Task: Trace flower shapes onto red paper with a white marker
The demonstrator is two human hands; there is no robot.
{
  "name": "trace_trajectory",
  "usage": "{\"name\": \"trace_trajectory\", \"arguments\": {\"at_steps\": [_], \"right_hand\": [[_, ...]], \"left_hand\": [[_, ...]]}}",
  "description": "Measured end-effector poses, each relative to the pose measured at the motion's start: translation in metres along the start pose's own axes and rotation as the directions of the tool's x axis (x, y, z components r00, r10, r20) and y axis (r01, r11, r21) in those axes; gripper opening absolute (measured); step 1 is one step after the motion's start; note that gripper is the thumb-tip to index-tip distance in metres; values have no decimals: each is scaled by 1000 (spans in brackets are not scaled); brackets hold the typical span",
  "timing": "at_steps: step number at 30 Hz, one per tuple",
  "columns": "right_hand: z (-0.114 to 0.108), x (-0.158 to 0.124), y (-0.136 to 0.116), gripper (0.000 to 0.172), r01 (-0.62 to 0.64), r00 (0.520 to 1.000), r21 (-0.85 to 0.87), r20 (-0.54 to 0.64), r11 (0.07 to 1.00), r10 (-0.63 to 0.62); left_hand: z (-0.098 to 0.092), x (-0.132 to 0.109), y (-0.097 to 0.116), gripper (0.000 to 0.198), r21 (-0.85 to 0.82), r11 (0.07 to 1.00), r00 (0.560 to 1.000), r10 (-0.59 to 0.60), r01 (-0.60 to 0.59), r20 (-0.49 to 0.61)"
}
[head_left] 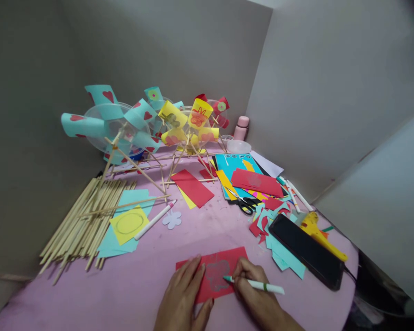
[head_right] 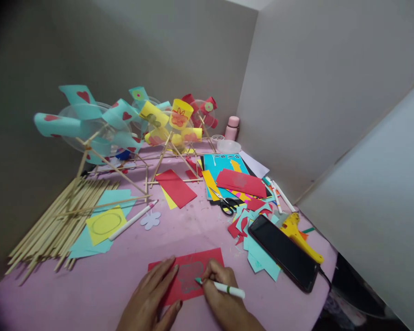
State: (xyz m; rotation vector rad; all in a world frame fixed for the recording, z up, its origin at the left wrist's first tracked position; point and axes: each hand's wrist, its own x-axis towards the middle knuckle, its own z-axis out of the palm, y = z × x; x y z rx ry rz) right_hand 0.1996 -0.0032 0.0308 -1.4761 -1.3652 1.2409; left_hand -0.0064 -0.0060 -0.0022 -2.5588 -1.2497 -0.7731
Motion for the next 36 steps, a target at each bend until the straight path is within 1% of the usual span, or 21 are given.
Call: {"name": "trace_trajectory", "arguments": {"at_steps": [2,4,9,15,20,23,27,36], "right_hand": [[-2,-2,3,9,2,999,19,-42,1000,-1],[-4,-4,6,9,14,998,23,-57,1000,-13],[-3,-7,8,10,60,998,-28,-19,998,-60],[-2,-4,11,10,107,993,-23,52,994,-105],[0,-4,8,10,122,992,-38,25,992,-121],[0,-4,5,9,143,989,-82,44,986,-140],[-1,-4,0,9,132,990,-139,68,981,-123],[-2,-4,3,8,149,986,-130,89,980,-139]], "left_hand": [[0,0,-1,51,-14,1000,1000,-8,8,-2],[0,1,-2,52,-13,1000,1000,-8,8,-1],[0,1,-1,51,9,1000,1000,10,-10,-4],[3,0,0,51,29,999,1000,17,-16,-8],[3,2,-1,51,-13,1000,1000,-2,2,1],[2,1,-1,51,-19,1000,1000,-5,5,-1],[2,0,-1,52,-19,1000,1000,-17,17,6],[1,3,-1,50,11,1000,1000,-1,1,-7]]}}
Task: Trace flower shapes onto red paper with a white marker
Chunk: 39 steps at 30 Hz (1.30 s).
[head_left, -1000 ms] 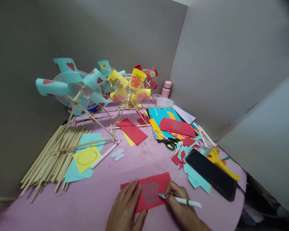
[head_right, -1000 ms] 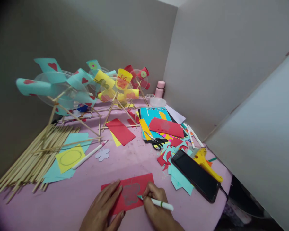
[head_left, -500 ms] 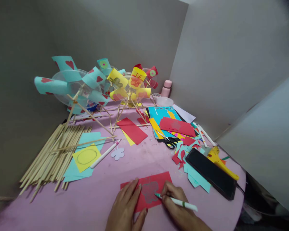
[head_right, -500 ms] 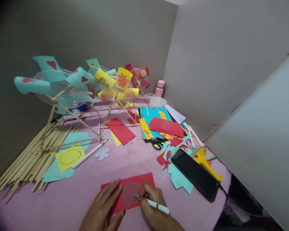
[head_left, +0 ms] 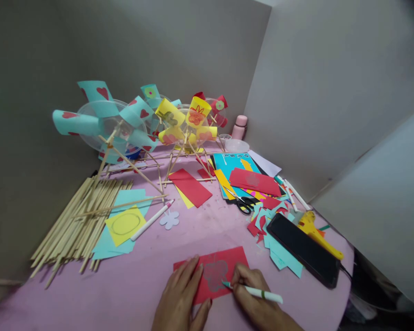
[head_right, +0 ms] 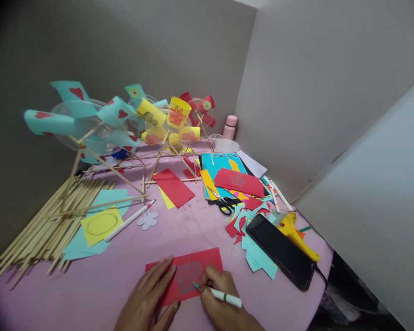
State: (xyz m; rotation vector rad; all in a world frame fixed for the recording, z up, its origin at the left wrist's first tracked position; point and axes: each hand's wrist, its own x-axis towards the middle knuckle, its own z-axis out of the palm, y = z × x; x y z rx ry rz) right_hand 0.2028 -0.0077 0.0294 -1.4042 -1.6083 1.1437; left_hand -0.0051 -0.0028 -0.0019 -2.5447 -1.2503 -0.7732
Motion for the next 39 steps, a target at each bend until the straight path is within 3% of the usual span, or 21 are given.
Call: {"name": "trace_trajectory", "arguments": {"at_steps": [11,17,23,28,39], "right_hand": [[-2,-3,-4,8,-46,998,-18,34,999,47],[-2,0,1,12,-117,989,51,-84,992,121],[-1,-1,3,10,-88,995,58,-52,994,91],[-1,-5,6,9,-75,989,-23,-133,997,71],[-2,-3,5,9,2,1000,-14,-7,1000,-2]], "left_hand": [[0,-4,1,52,-21,1000,1000,-13,13,6],[0,-1,0,50,-3,1000,1000,8,-8,-1],[0,-1,1,51,19,1000,1000,14,-14,8],[-2,0,2,51,-2,1000,1000,1,-1,14],[0,-3,2,52,-43,999,1000,-28,28,12]]}}
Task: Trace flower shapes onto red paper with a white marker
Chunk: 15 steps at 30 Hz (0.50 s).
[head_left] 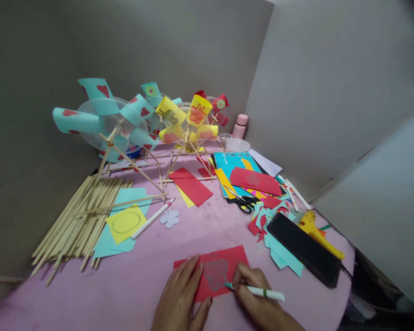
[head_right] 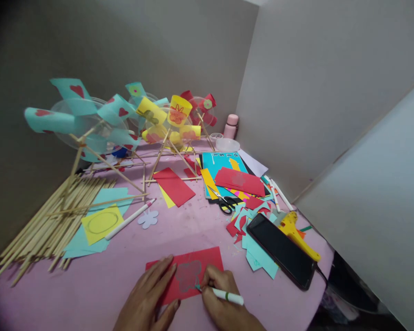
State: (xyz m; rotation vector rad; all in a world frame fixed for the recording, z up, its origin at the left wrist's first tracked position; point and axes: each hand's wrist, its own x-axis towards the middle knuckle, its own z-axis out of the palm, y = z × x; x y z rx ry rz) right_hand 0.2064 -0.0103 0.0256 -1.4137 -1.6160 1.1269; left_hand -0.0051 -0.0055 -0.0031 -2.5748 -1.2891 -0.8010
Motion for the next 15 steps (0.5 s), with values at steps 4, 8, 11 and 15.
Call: {"name": "trace_trajectory", "arguments": {"at_steps": [4,8,11,15], "right_hand": [[1,0,-1,8,-5,1000,20,4,1000,5],[1,2,-5,8,-4,1000,52,20,999,3],[1,3,-6,8,3,1000,69,26,998,-5],[2,1,-4,9,-18,1000,74,-11,997,19]], "left_hand": [[-1,1,1,51,37,999,1000,7,-8,15],[-1,3,1,50,82,996,1000,24,-25,16],[-1,3,0,51,94,995,999,40,-42,15],[-2,3,-1,51,108,993,999,47,-48,15]]}}
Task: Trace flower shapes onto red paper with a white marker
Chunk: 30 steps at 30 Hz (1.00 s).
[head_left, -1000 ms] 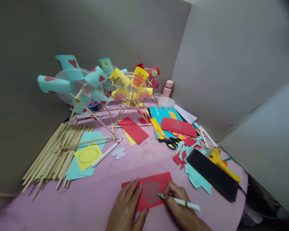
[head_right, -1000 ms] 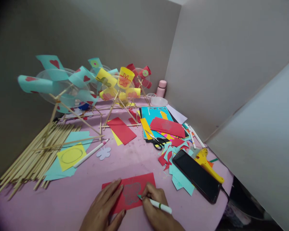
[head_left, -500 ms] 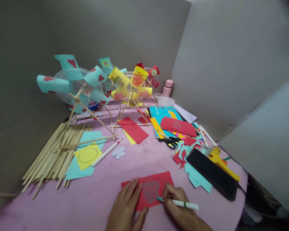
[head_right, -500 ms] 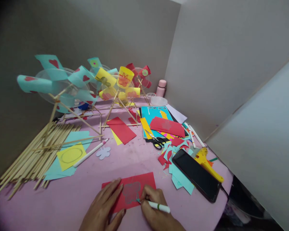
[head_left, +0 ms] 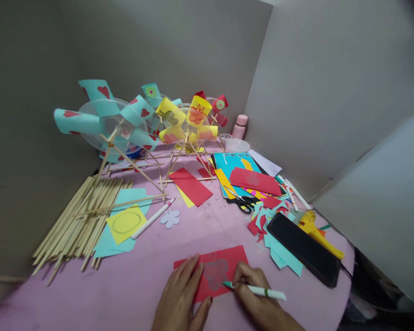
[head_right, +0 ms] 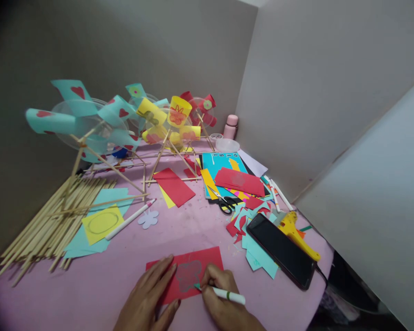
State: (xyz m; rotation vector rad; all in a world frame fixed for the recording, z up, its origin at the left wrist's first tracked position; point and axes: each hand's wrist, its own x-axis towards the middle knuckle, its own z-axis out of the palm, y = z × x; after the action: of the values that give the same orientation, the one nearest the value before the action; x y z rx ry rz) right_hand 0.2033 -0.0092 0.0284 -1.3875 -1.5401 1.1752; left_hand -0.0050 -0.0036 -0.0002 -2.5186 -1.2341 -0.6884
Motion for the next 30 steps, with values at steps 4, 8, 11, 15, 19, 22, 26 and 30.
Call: {"name": "trace_trajectory", "arguments": {"at_steps": [4,8,11,15,19,22,26,30], "right_hand": [[2,0,3,11,20,1000,32,-21,999,-20],[3,2,4,8,64,998,8,3,998,-64],[5,3,5,8,69,997,-3,24,998,-69],[9,6,4,7,75,996,-2,43,997,-74],[9,7,3,5,56,998,-15,10,998,-56],[8,5,4,8,16,999,33,-37,999,-15],[8,3,8,9,40,998,80,-47,996,-37],[10,4,10,8,53,997,97,-58,994,-47]], "left_hand": [[0,1,1,51,4,1000,1000,3,-3,-1],[0,0,2,50,-13,1000,1000,-2,2,-8],[-1,-1,2,51,-32,999,1000,-9,9,-9],[0,-1,2,50,-56,998,1000,-12,12,-7],[0,0,1,49,-57,998,1000,-6,5,-15],[0,0,1,50,-46,999,1000,-6,5,-24],[-1,0,2,49,-49,999,1000,-11,11,-16],[-1,0,3,49,-71,997,999,-29,28,-13]]}}
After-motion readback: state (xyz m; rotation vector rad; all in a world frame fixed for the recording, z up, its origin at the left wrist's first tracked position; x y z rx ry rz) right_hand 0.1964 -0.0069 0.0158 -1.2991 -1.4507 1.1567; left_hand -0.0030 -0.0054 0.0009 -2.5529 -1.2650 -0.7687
